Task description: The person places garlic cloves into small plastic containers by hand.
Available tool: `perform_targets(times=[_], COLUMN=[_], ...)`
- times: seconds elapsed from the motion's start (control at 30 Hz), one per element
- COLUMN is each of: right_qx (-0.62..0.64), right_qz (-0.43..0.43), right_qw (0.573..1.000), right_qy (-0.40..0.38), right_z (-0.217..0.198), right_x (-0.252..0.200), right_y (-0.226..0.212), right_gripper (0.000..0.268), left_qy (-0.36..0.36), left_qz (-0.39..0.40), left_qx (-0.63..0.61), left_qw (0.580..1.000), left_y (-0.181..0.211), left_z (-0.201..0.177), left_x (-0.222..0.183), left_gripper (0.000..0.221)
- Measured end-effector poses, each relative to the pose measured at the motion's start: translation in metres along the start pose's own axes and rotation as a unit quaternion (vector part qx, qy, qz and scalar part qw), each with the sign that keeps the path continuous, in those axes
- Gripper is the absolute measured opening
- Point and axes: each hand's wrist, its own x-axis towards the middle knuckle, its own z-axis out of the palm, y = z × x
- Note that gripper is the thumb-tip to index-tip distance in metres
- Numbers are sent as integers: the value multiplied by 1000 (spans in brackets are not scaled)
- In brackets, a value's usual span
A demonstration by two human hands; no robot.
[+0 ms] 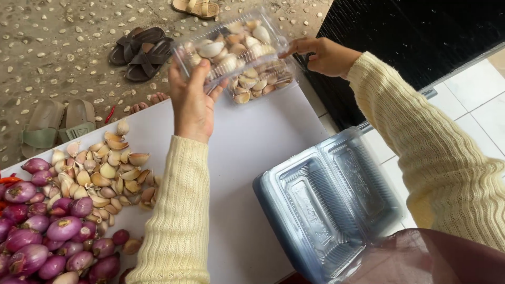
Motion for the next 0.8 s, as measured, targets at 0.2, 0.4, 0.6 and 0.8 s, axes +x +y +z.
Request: perform_targets(times=[0.2, 0.4, 0.6, 0.8], right_qx=[206, 374, 341, 328], right_qz=[-39, 39, 21, 20], right_qw=[978, 925, 935, 937], right_qy=[13, 56, 95, 117], right_z=[14, 16, 21, 28], right_x=[7, 6, 11, 23], right_y=[60, 56, 51, 67], right_gripper=[45, 46, 55, 31], left_qy=[7, 4, 31, 63], left_qz=[-42, 14, 206, 171], left_qx=[41, 168, 442, 472], left_qw=[998, 986, 872, 863], left_y=[-50, -60, -87, -100], left_z=[21, 21, -4, -11], left_x=[2, 2, 27, 36], left_gripper=[72, 87, 75, 70])
